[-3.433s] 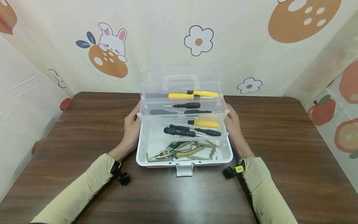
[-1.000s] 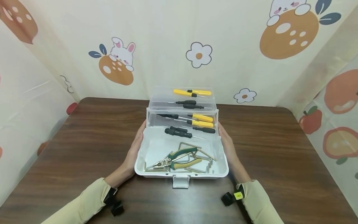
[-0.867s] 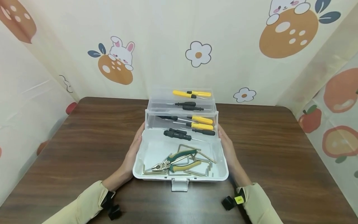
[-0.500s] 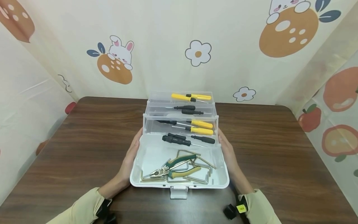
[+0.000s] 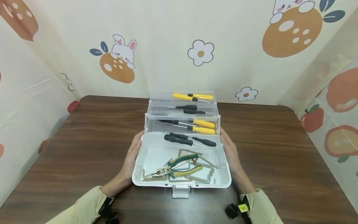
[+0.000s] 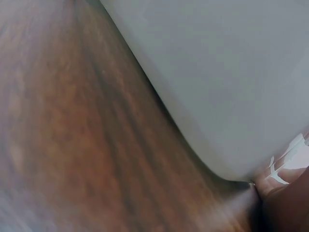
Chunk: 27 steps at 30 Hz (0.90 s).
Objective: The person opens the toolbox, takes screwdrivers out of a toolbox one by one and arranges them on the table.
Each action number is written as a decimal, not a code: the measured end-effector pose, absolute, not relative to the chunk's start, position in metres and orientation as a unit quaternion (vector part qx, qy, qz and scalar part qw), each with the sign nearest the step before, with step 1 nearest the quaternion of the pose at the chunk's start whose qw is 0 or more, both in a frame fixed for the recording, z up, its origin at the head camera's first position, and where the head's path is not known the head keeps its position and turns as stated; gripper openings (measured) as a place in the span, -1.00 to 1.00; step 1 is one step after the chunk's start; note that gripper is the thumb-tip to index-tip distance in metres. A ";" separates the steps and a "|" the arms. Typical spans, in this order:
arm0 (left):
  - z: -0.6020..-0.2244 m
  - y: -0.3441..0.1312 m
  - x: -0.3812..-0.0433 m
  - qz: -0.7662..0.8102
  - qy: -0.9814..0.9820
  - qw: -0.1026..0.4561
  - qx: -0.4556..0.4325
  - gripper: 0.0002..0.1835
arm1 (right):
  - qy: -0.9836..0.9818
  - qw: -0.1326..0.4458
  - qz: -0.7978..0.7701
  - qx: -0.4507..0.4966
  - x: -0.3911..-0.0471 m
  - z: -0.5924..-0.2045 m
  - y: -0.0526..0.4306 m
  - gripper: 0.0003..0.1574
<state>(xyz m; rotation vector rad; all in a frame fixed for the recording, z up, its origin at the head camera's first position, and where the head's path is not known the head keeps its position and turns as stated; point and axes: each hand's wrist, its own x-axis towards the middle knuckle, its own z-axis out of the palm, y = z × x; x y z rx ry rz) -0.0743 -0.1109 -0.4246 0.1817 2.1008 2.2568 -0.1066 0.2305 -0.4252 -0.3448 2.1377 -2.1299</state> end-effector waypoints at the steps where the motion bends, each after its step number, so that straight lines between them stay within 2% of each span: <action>1: -0.425 -0.111 -0.074 0.731 0.679 0.026 0.057 -0.41 | 0.703 0.048 -0.701 -0.114 -0.107 -0.426 0.230 -0.29; 5: -0.427 -0.111 -0.074 0.739 0.671 0.025 0.050 -0.43 | 0.706 -0.005 -0.701 -0.097 -0.106 -0.425 0.229 -0.34; 8: -0.428 -0.110 -0.075 0.739 0.672 0.020 0.045 -0.46 | 0.724 -0.105 -0.675 -0.090 -0.107 -0.417 0.227 -0.42; 11: -0.428 -0.111 -0.077 0.721 0.692 0.006 0.036 -0.48 | 0.762 -0.214 -0.602 -0.104 -0.107 -0.403 0.226 -0.40; 13: -0.428 -0.112 -0.078 0.705 0.709 -0.002 0.027 -0.49 | 0.793 -0.257 -0.535 -0.135 -0.107 -0.393 0.226 -0.39; 15: -0.428 -0.114 -0.079 0.693 0.720 -0.003 0.027 -0.50 | 0.830 -0.258 -0.462 -0.178 -0.107 -0.382 0.224 -0.40; 19: -0.427 -0.120 -0.083 0.661 0.748 0.009 0.057 -0.53 | 0.895 -0.216 -0.262 -0.289 -0.107 -0.362 0.216 -0.51; 22: -0.426 -0.125 -0.087 0.632 0.769 0.024 0.092 -0.54 | 0.910 -0.197 -0.147 -0.335 -0.107 -0.349 0.211 -0.57; 27: -0.425 -0.134 -0.092 0.569 0.809 0.019 0.144 -0.55 | 0.919 -0.152 -0.109 -0.347 -0.107 -0.329 0.205 -0.61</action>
